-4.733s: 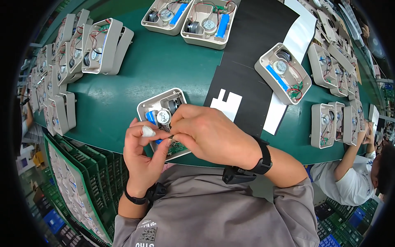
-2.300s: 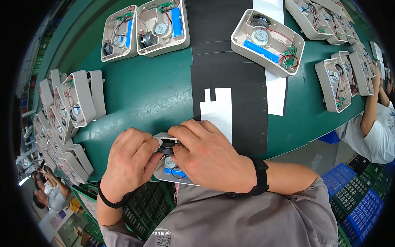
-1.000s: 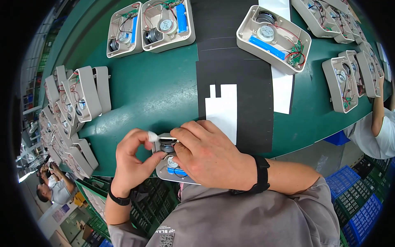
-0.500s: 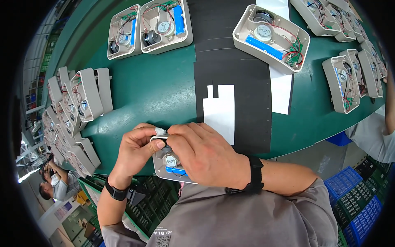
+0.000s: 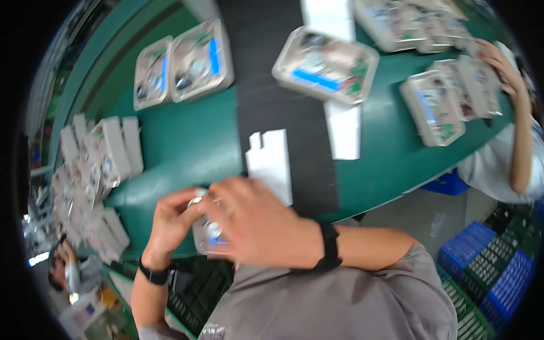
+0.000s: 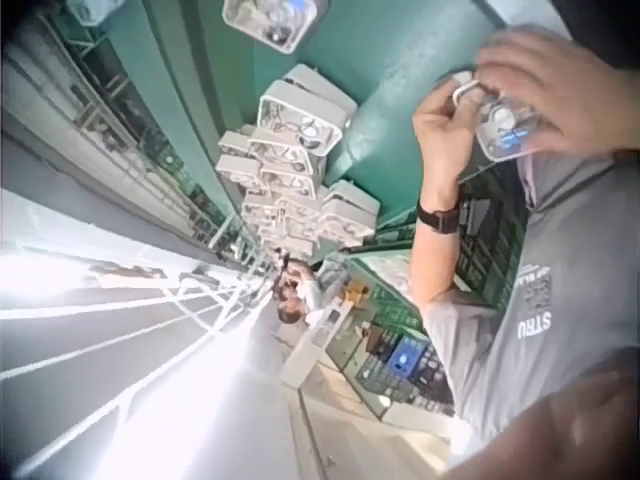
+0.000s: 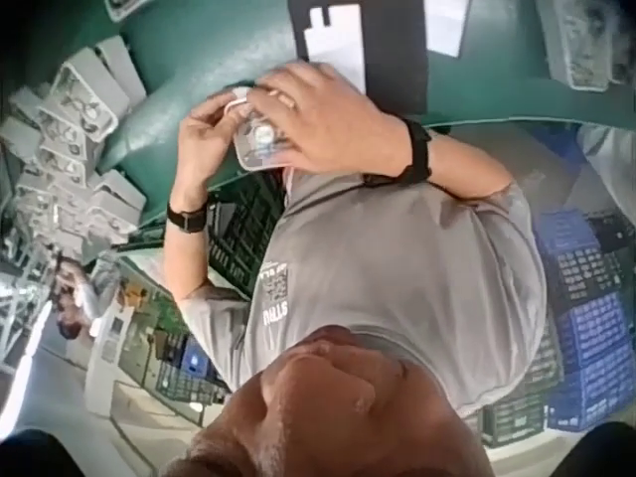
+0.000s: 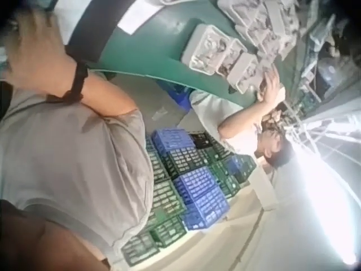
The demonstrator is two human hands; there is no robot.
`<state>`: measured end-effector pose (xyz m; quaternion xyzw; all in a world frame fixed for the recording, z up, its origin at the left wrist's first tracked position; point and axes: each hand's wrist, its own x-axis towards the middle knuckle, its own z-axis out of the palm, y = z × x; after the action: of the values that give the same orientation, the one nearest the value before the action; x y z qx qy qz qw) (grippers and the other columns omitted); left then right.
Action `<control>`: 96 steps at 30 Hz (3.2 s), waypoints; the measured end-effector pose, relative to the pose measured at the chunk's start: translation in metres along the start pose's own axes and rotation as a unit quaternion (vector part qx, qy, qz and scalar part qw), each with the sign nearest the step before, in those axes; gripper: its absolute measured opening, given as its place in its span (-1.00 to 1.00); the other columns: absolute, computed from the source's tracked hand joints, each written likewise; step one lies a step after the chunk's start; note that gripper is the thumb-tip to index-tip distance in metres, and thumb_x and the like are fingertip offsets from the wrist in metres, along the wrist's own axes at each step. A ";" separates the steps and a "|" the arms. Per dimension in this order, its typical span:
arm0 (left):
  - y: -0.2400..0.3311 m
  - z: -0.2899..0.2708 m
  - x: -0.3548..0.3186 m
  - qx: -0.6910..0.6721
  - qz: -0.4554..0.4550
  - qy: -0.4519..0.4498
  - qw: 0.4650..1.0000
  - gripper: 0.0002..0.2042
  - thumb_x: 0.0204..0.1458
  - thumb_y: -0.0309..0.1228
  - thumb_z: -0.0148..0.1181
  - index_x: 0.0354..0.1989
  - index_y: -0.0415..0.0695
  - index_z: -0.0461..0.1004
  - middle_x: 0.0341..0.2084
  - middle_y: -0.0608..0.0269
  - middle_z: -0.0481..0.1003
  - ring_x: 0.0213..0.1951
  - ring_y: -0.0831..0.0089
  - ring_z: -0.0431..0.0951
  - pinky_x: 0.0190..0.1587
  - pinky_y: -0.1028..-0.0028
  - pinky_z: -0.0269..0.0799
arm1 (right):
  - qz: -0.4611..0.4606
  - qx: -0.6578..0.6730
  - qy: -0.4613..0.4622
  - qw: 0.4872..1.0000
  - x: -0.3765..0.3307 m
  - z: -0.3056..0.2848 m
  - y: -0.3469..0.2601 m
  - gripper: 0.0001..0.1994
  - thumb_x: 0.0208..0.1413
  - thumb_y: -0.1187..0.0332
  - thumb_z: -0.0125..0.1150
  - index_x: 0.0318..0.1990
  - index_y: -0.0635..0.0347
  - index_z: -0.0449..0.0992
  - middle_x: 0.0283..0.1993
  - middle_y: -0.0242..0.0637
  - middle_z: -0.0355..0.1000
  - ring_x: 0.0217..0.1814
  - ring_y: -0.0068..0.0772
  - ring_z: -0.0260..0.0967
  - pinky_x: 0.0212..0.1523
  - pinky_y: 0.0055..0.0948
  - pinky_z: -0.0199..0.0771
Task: Assembling electronic components into plastic housings on a factory production line.
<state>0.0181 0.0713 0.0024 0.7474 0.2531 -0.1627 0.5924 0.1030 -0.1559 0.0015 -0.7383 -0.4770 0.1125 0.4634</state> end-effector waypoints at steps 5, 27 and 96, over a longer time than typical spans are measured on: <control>-0.015 -0.004 -0.012 -0.031 0.005 0.027 0.999 -0.79 0.18 -0.57 0.34 -0.02 -0.30 0.63 -0.14 0.24 0.64 -0.18 0.56 0.59 -0.13 0.50 0.55 | -0.036 -0.186 -0.118 0.975 -0.012 0.010 -0.015 -0.13 -0.04 0.11 0.46 0.36 0.43 0.25 0.33 0.17 0.30 0.27 0.13 0.28 0.19 -0.04 0.29; -0.024 0.084 -0.044 -0.277 0.100 0.027 0.955 -0.66 0.22 -0.62 0.27 0.16 -0.27 0.46 0.00 0.06 0.62 0.04 0.33 0.65 0.12 0.34 0.58 | 0.294 -0.492 0.176 0.800 -0.071 -0.316 0.085 -0.19 -0.05 0.15 0.43 0.33 0.45 0.31 0.26 0.23 0.42 0.33 0.24 0.34 0.35 -0.04 0.35; -0.014 0.039 -0.064 0.261 0.391 0.355 0.808 -0.51 0.00 -0.41 0.41 0.10 -0.24 0.37 -0.14 0.06 0.54 -0.07 0.04 0.53 0.04 0.09 0.42 | 0.045 -0.280 0.002 0.959 0.034 -0.058 0.076 -0.93 0.10 0.57 0.19 -0.29 0.26 0.43 -0.28 -0.11 0.43 -0.30 -0.06 0.51 -0.31 -0.15 0.52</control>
<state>-0.0398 0.0238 0.0159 0.9153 0.0799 0.2994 0.2572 0.2017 -0.1704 -0.0178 -0.8592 -0.4552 -0.0061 0.2335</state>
